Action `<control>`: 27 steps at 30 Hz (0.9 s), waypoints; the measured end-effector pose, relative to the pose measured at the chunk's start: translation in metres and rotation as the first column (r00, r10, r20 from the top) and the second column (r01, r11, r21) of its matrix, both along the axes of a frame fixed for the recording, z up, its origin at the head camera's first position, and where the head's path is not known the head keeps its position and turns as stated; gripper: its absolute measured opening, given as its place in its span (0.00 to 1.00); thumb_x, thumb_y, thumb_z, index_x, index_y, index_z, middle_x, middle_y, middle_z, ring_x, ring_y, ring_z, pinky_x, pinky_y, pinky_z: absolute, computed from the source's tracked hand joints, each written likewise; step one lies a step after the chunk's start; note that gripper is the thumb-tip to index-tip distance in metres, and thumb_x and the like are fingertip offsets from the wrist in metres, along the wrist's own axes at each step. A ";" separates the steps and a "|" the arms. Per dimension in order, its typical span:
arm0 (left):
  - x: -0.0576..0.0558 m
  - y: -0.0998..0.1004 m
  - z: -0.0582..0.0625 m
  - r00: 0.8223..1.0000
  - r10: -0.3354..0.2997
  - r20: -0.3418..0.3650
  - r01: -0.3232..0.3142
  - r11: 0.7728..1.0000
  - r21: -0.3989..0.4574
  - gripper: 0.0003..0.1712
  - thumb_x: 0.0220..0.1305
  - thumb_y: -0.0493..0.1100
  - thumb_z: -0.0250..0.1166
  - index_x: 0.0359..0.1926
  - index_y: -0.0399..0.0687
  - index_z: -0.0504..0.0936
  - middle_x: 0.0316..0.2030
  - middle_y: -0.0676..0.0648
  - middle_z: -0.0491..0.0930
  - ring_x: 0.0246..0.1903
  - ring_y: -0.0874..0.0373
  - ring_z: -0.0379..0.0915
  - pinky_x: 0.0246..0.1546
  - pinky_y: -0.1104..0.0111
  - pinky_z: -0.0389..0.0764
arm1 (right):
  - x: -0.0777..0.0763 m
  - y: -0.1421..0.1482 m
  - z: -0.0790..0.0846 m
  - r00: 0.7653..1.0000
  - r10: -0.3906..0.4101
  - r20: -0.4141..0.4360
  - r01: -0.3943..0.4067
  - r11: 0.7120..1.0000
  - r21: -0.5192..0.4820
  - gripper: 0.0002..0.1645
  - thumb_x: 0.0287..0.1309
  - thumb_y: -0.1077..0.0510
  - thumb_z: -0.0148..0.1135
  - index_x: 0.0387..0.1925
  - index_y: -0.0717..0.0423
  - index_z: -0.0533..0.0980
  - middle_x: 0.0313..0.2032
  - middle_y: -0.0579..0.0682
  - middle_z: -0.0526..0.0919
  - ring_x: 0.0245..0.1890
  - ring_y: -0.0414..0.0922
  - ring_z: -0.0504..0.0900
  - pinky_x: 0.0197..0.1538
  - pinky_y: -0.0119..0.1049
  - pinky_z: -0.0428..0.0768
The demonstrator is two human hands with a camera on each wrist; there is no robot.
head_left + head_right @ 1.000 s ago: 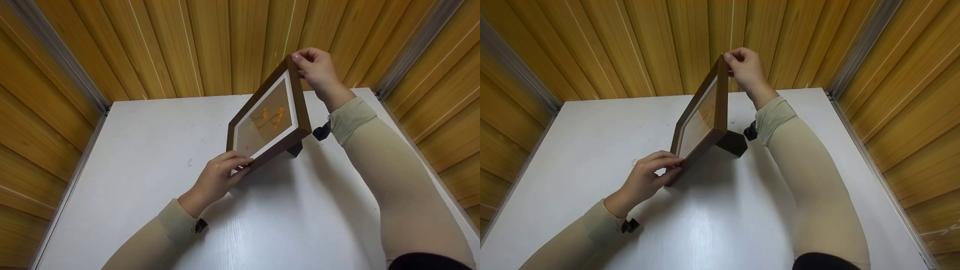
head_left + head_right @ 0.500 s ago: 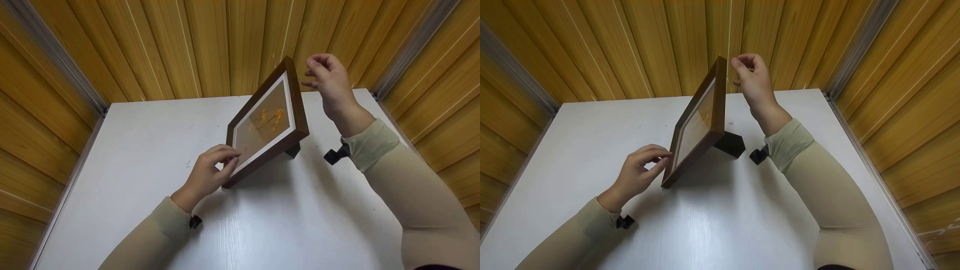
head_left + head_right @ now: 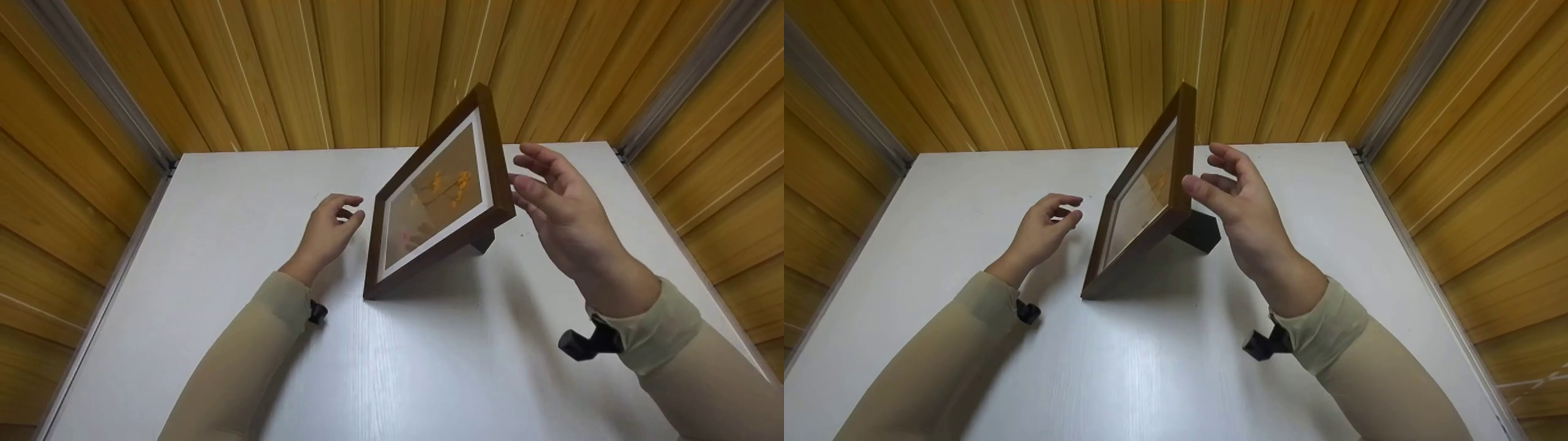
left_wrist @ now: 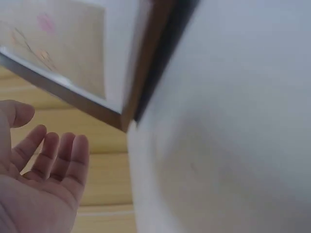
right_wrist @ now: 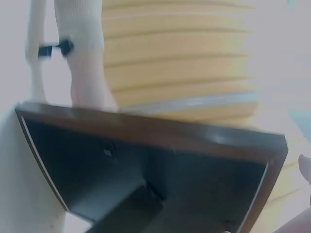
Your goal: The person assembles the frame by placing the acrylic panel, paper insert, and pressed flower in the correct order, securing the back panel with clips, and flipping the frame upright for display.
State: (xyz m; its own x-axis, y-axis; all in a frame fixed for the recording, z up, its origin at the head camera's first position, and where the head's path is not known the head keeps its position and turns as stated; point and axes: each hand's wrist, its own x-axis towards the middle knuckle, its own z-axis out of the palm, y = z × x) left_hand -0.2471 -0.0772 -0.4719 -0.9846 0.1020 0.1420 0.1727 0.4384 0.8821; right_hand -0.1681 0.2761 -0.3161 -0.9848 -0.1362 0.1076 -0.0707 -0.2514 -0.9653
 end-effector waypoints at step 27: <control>-0.068 0.028 -0.017 0.982 -0.014 0.188 0.035 0.993 -0.111 0.32 0.87 0.38 0.60 0.86 0.42 0.69 0.85 0.39 0.70 0.84 0.42 0.69 0.85 0.53 0.74 | 0.030 -0.010 -0.010 0.997 0.002 -0.076 -0.002 1.000 0.000 0.40 0.70 0.72 0.71 0.80 0.64 0.70 0.76 0.57 0.71 0.70 0.53 0.79 0.71 0.36 0.83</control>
